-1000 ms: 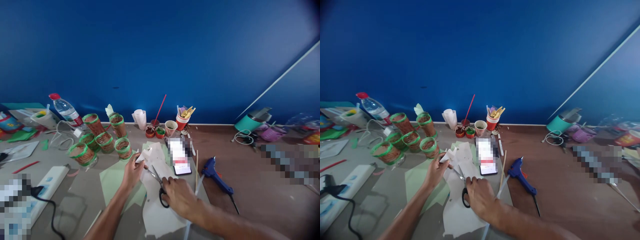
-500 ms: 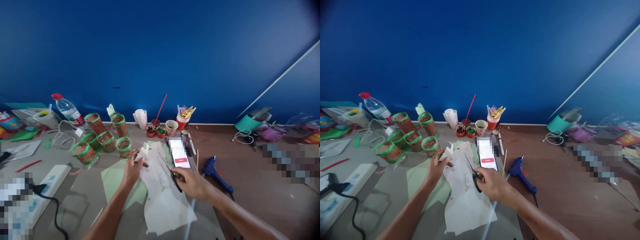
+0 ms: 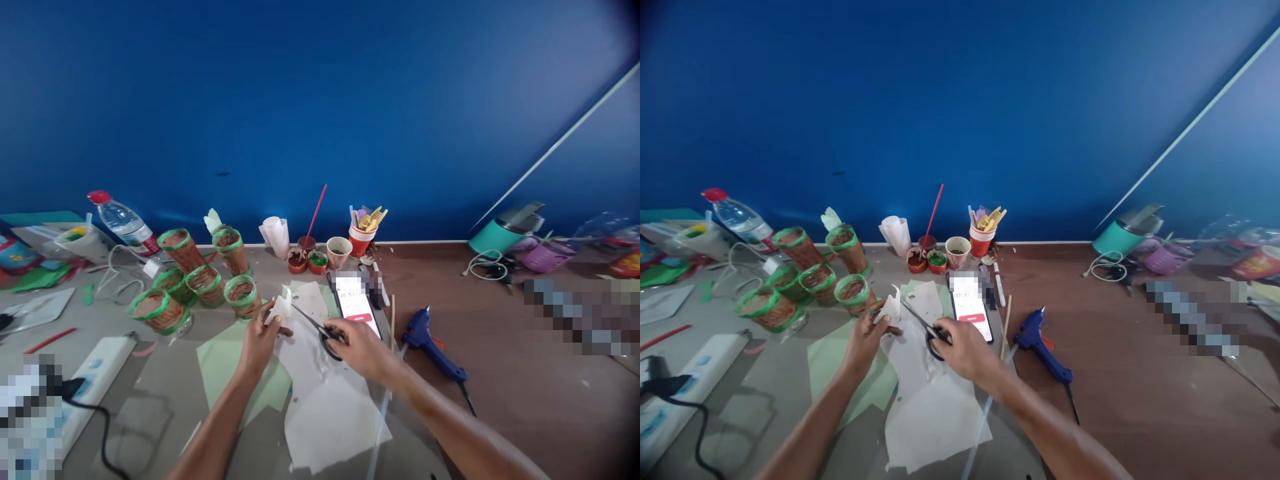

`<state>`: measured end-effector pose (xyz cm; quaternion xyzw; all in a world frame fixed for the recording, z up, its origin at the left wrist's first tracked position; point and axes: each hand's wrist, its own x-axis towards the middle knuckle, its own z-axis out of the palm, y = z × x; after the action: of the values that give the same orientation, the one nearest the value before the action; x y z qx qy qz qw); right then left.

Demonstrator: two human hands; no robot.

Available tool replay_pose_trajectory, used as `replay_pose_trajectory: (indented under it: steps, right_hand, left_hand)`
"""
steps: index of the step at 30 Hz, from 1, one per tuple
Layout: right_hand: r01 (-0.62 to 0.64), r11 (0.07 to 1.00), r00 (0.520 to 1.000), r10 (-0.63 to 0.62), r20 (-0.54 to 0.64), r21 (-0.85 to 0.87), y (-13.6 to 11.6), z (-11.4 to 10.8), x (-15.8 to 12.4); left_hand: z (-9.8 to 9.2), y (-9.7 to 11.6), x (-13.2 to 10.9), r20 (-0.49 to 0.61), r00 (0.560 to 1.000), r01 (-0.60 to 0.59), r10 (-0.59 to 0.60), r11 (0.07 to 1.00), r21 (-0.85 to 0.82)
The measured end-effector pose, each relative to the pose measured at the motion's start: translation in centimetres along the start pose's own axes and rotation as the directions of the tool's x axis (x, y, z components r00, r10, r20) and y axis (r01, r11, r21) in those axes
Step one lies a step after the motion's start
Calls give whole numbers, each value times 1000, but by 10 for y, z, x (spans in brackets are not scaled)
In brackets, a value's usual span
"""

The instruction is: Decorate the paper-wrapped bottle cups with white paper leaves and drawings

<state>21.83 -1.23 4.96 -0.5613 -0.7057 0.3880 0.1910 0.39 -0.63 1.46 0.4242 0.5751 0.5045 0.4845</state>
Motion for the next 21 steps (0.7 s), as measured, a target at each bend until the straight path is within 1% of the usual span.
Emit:
replay_pose_trajectory:
  steps: [2,4,7,11,13,15,16,18,20,21]
  right_hand:
    - [-4,986,999,10,34,-169,-4,5,-5]
    - [0,949,997,25,73,-316,-7,8,-9]
    - [42,891,991,19,130,-452,-13,6,-13]
    - [98,864,975,16,220,-495,-22,-5,-21]
    - [114,865,962,28,273,-489,-24,-11,-26]
    - [121,880,957,19,289,-459,-21,-17,-31]
    - [115,891,962,9,271,-439,-18,-21,-32]
    - [84,910,982,-7,186,-406,-6,-31,-28]
    - [-4,909,999,23,40,-417,9,-45,-16]
    - [-42,906,999,34,-26,-421,18,-54,-8]
  left_hand:
    - [0,2,-1,-1,1000,5,-5,1000,0]
    - [1,3,-2,14,1000,1,0,1000,-14]
    - [3,2,-3,40,999,-11,12,1000,-21]
    - [2,-2,-2,61,998,-36,33,999,38]
    - [2,-5,-3,76,996,-49,41,992,112]
    - [2,-7,-4,91,995,-62,45,979,194]
    - [2,-8,-4,99,994,-65,43,970,233]
    - [2,-11,-5,111,993,-72,41,952,296]
    - [1,-14,-6,126,991,-97,55,930,355]
    - [1,-15,-6,134,988,-126,79,911,392]
